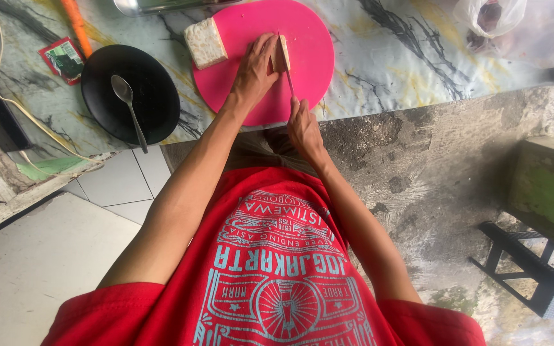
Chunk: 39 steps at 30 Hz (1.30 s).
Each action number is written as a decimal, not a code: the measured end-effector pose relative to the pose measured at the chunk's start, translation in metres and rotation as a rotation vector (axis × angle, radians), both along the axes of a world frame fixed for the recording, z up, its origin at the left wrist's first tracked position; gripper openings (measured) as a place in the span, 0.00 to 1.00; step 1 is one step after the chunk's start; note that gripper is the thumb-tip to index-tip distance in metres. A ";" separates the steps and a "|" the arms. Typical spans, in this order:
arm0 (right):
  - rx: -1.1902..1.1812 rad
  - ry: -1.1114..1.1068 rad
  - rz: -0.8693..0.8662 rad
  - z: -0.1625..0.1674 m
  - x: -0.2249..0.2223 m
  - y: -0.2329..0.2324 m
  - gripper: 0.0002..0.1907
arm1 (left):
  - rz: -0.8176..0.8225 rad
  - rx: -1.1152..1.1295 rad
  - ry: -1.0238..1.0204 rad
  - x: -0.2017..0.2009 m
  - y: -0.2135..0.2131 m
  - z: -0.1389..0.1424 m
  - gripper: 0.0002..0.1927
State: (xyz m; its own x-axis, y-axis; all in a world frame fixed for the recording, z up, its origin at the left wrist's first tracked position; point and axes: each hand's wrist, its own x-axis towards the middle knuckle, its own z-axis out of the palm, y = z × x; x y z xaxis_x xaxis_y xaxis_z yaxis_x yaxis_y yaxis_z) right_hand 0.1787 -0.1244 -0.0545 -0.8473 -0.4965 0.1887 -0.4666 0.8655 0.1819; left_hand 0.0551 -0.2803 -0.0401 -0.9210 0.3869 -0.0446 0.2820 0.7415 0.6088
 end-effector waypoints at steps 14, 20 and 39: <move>-0.178 -0.098 -0.072 0.004 0.013 0.017 0.25 | -0.043 0.006 -0.019 -0.002 -0.002 -0.003 0.48; -0.360 -0.370 -0.200 0.009 0.002 0.015 0.23 | -0.068 -0.002 -0.011 -0.007 -0.003 -0.006 0.46; -0.234 -0.430 -0.157 0.013 -0.003 -0.015 0.28 | 0.072 0.098 -0.049 -0.003 -0.002 -0.004 0.33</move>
State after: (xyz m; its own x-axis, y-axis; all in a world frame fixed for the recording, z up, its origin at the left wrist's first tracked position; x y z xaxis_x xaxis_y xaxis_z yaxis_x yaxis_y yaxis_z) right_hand 0.1761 -0.1389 -0.0418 -0.9338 -0.3430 -0.1023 -0.3177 0.9259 -0.2044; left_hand 0.0520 -0.2826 -0.0441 -0.9442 0.3247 -0.0558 0.1983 0.6953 0.6908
